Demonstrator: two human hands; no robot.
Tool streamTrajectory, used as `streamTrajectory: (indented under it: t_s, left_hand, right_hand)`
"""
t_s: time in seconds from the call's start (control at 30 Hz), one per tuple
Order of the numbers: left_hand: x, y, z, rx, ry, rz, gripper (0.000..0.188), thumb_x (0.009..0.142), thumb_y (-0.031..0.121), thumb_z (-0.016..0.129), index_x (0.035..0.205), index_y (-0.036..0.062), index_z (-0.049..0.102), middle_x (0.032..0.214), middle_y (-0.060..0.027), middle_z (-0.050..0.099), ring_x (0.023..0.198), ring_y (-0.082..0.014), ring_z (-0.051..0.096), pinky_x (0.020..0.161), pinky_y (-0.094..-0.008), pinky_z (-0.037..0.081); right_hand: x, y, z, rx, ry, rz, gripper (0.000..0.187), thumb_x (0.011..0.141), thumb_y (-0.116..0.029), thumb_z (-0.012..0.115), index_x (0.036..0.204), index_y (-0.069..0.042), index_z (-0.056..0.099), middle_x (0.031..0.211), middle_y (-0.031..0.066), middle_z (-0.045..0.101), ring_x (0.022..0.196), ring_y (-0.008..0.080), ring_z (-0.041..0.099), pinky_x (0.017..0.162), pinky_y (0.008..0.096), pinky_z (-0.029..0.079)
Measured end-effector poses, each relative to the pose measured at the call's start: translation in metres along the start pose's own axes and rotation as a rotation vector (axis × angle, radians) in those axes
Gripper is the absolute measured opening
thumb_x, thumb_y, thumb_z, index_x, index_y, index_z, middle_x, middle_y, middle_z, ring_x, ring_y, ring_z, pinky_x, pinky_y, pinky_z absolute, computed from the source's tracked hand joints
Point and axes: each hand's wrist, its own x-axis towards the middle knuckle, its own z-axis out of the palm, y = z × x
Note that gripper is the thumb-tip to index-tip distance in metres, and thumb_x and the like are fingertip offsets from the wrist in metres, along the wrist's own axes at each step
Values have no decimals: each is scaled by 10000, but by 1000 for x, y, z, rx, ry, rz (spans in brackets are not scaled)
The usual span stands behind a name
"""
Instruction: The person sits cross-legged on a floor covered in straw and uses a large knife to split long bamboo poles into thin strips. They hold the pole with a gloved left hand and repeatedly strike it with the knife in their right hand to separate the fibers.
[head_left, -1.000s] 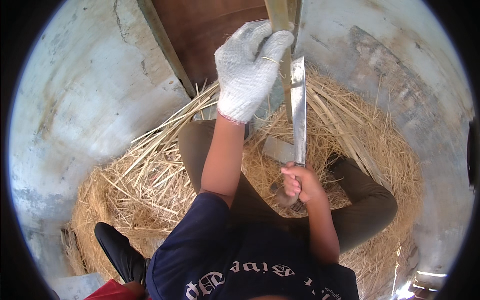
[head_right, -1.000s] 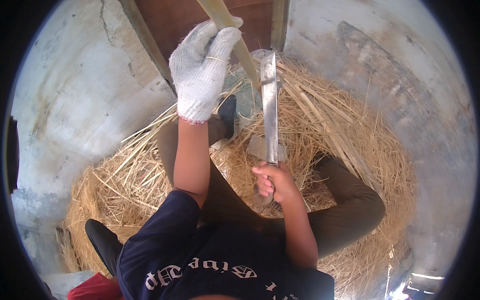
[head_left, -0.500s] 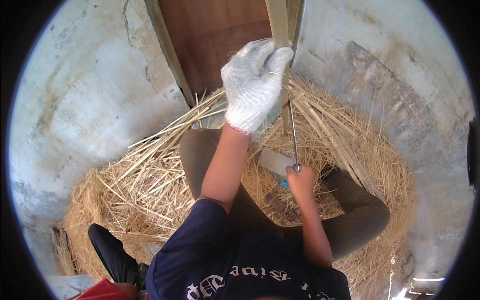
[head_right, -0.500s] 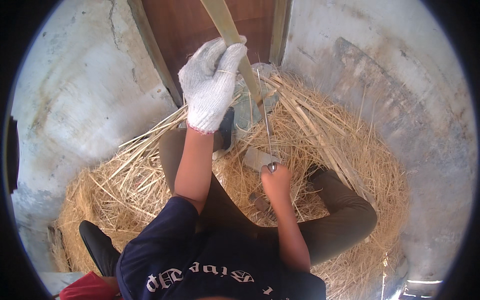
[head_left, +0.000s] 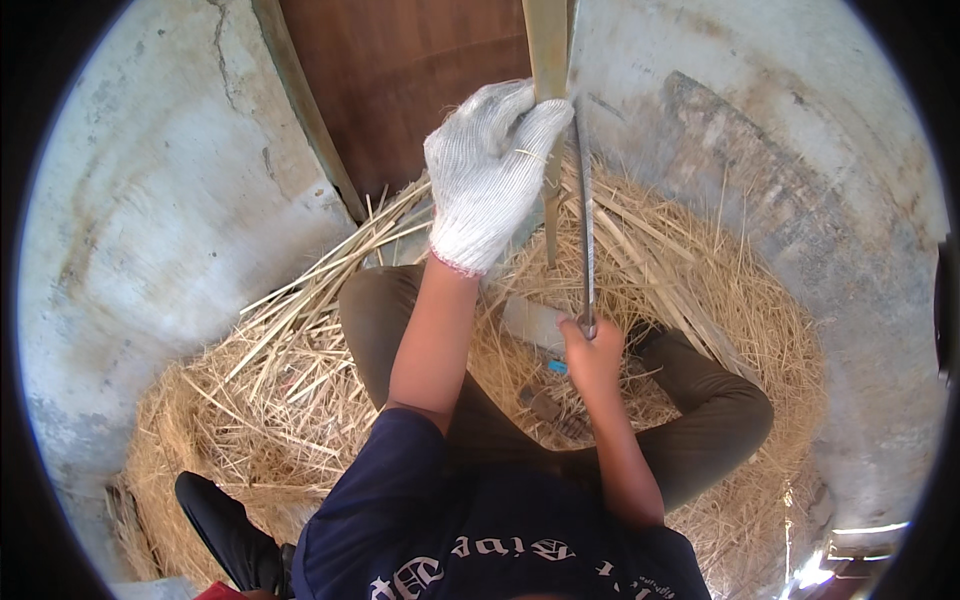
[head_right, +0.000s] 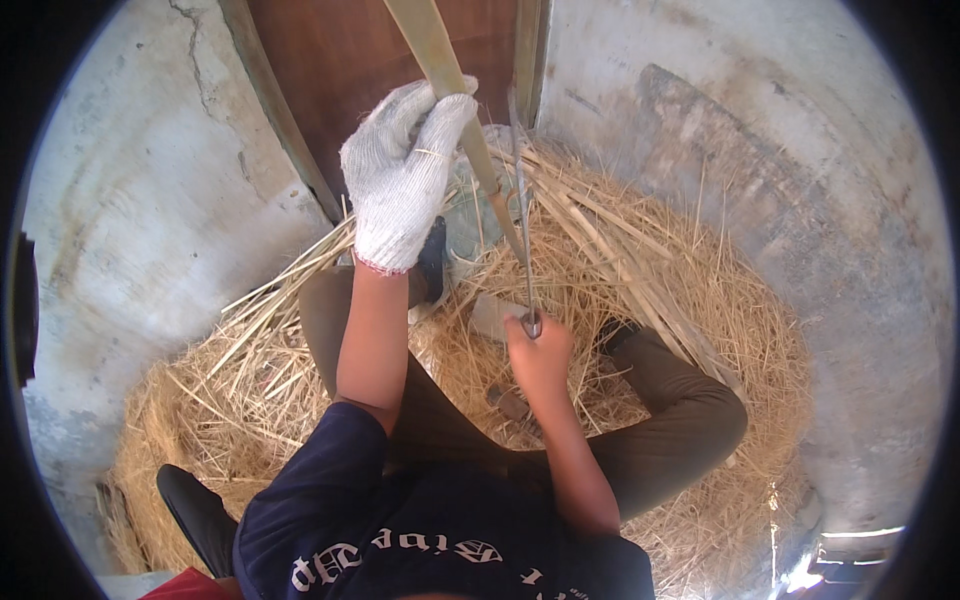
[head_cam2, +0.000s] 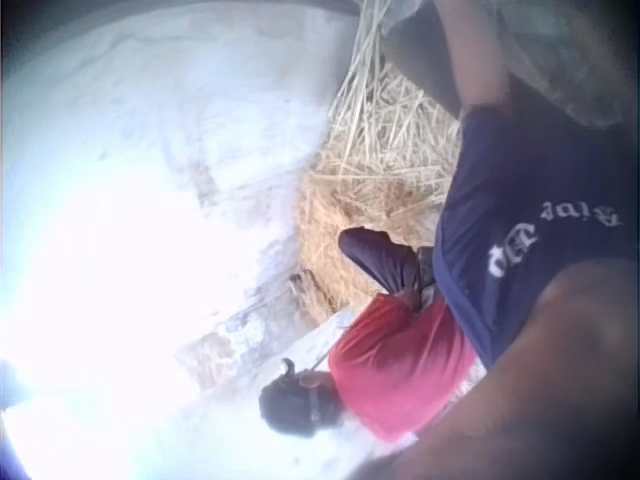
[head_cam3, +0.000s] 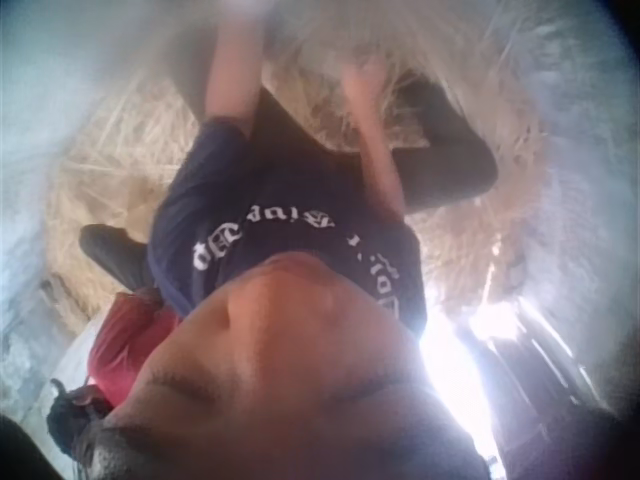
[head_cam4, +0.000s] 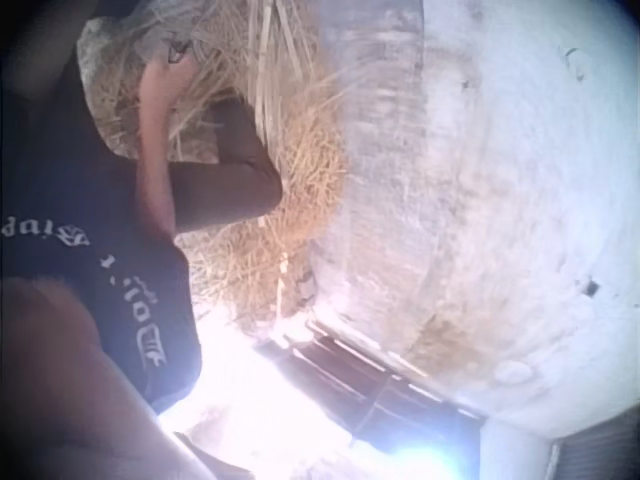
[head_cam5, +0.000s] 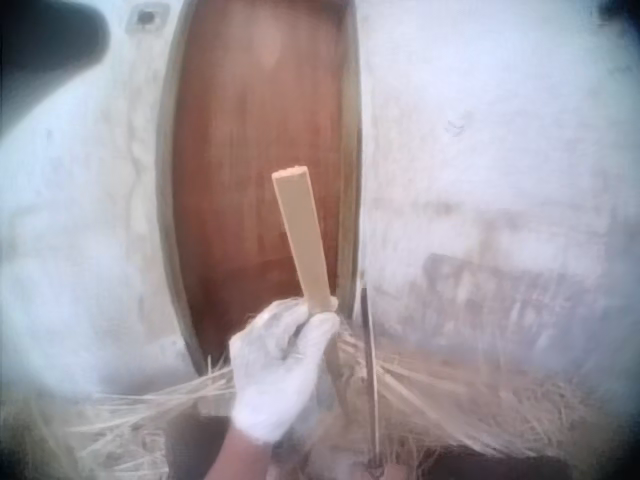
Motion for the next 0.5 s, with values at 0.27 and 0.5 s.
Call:
streamTrajectory:
  t_s: [0.27, 0.5]
  left_hand:
    - [1, -9, 1, -199, 92, -76, 249, 938, 226, 717, 1121, 70, 783, 979, -68, 747, 781, -104, 685, 716, -276, 550]
    - [6, -17, -11, -75, 127, -20, 278, 923, 276, 715, 1086, 60, 779, 982, -95, 750, 743, -139, 700, 696, -282, 550]
  right_hand:
    - [34, 59, 19, -351, 23, 58, 279, 891, -131, 680, 666, -26, 555, 546, 38, 478, 490, 159, 467, 517, 384, 386]
    - [32, 39, 7, 437, -537, 543, 314, 894, -179, 676, 639, -51, 547, 547, 47, 543, 417, 170, 496, 435, 350, 374]
